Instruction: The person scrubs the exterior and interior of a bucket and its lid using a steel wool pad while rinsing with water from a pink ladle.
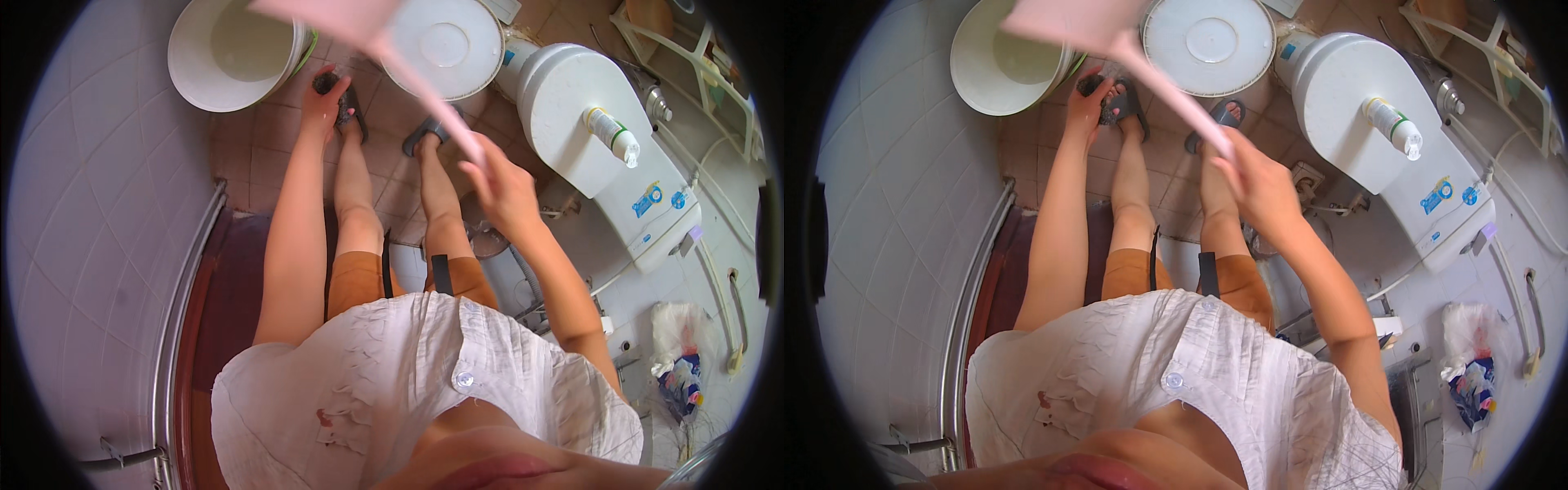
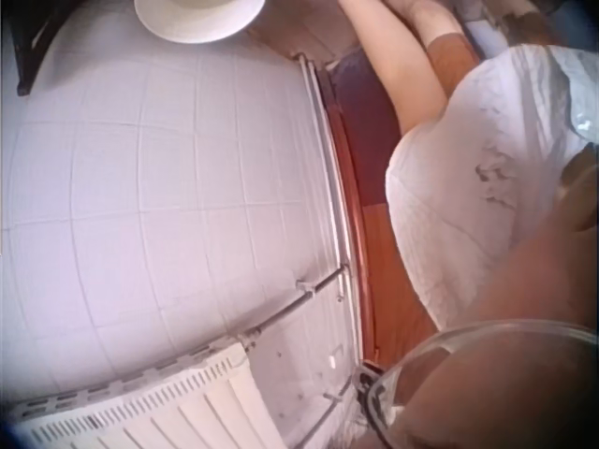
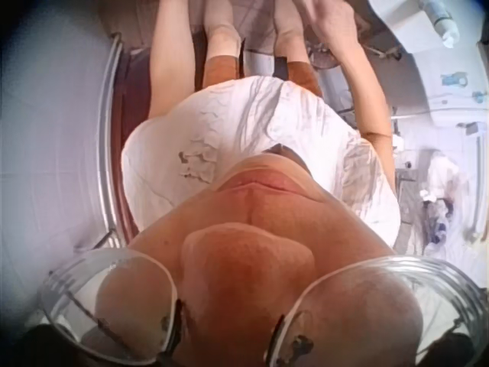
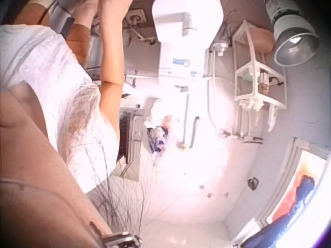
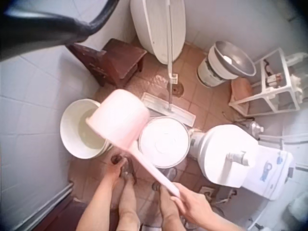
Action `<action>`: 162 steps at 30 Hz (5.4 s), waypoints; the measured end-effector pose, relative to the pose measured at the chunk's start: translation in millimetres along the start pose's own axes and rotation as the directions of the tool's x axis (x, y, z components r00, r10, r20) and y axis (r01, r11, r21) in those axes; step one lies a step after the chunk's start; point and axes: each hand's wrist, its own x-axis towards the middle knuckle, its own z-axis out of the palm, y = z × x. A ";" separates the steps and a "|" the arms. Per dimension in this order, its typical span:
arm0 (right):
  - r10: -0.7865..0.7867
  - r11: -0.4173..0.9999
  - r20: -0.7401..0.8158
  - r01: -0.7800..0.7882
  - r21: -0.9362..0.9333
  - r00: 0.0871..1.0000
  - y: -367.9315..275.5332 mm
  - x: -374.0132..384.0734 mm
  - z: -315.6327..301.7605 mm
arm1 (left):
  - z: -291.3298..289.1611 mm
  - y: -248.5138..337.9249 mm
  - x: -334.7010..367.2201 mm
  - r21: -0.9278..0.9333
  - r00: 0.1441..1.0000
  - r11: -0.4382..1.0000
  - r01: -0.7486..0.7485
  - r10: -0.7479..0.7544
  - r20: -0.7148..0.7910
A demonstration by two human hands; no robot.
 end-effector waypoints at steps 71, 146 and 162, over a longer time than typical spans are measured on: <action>-0.234 -0.563 0.397 -0.456 0.689 0.888 81.1 285.8 180.6 | 17.3 24.8 -121.3 0.898 0.842 0.244 -0.365 0.499 0.206; 0.148 0.980 -0.449 -0.193 -0.057 0.881 14.0 707.8 -123.2 | 71.6 56.0 -116.0 0.725 0.893 0.685 -0.079 0.372 -0.253; 0.062 0.997 -0.423 -0.074 -0.010 0.904 74.7 751.9 -99.3 | 69.8 40.2 -103.0 0.685 0.868 0.722 -0.094 0.396 -0.299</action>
